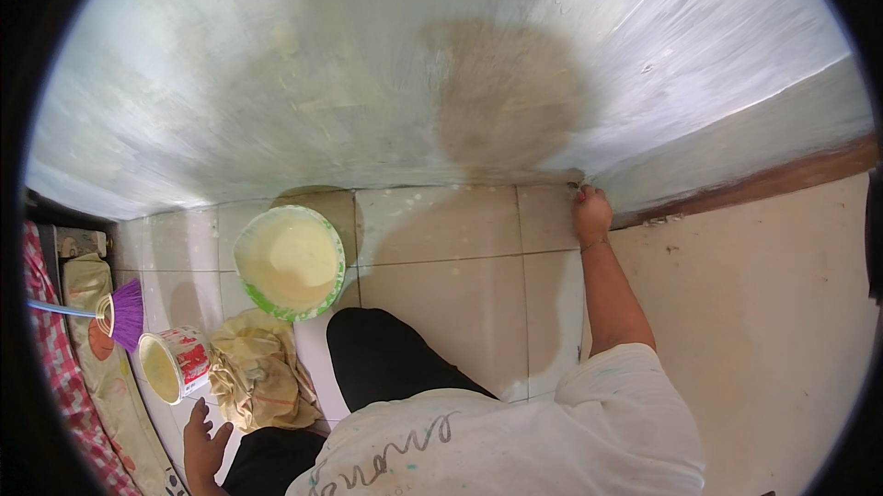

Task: The person paints the lower section of a wall with white paint using a brush, dipping it into a bowl. They then use a cloth to wipe the floor and the wall near the baseboard to clean up excess paint.

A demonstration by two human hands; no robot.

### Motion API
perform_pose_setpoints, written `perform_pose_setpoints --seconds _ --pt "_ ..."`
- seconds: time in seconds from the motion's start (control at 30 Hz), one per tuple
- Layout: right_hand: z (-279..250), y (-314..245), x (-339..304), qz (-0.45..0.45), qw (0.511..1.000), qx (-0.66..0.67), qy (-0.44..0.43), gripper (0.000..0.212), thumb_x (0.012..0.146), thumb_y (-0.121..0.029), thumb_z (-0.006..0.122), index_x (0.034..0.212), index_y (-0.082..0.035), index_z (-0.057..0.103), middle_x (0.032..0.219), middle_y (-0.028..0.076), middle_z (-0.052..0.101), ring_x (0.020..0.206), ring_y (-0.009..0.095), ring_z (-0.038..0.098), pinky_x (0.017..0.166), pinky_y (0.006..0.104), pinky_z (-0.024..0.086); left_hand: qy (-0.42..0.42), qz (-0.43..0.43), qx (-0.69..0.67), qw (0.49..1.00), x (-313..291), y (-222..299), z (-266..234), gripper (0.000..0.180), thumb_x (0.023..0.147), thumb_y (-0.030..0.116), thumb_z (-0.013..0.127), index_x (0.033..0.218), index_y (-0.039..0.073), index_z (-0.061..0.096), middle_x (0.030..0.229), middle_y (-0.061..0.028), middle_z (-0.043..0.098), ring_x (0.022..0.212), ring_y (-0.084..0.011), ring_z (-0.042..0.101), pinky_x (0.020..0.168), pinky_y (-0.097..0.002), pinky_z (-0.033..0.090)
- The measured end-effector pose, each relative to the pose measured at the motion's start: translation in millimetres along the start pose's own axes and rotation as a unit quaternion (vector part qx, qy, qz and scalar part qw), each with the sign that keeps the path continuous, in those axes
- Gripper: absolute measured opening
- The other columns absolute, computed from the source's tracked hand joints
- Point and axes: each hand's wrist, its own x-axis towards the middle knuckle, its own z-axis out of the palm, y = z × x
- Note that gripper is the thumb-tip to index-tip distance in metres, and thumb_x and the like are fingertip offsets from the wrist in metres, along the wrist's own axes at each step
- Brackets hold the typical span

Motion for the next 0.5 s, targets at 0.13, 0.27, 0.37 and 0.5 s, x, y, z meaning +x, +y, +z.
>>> perform_pose_setpoints --seconds 0.13,0.27,0.37,0.5 --pt "20 37 4 0.047 0.993 0.104 -0.035 0.023 0.083 -0.017 0.062 0.103 -0.005 0.067 0.091 0.02 0.066 0.082 0.04 0.064 0.073 0.046 0.051 -0.004 0.023 0.029 0.999 9 -12 3 0.076 0.076 0.008 0.074 0.141 -0.004 0.036 0.135 -0.0307 0.047 0.117 -0.0433 0.054 0.095 -0.0443 0.048" --pt "-2 33 16 0.101 0.987 0.12 0.045 0.026 0.082 -0.019 0.065 0.104 -0.004 0.067 0.092 0.022 0.067 0.086 0.038 0.064 0.075 0.0442 0.051 0.008 0.038 0.031 0.999 9 -2 5 0.075 0.076 0.009 0.074 0.14 -0.004 0.037 0.134 -0.0306 0.048 0.116 -0.0426 0.055 0.094 -0.0445 0.049" --pt "-14 17 7 0.093 0.979 0.104 0.146 0.028 0.082 -0.021 0.066 0.103 -0.003 0.067 0.089 0.022 0.067 0.085 0.039 0.064 0.074 0.0448 0.051 0.013 0.053 0.031 0.998 8 -6 5 0.075 0.076 0.009 0.074 0.14 -0.004 0.037 0.134 -0.0304 0.048 0.116 -0.042 0.055 0.094 -0.0444 0.049" --pt "1 9 2 0.08 0.988 0.104 0.084 0.028 0.082 -0.023 0.066 0.102 -0.004 0.068 0.085 0.02 0.067 0.083 0.04 0.063 0.074 0.0451 0.05 0.005 0.061 0.036 0.997 13 -11 8 0.076 0.075 0.009 0.075 0.14 -0.003 0.037 0.133 -0.03 0.049 0.115 -0.0415 0.056 0.094 -0.0439 0.049"
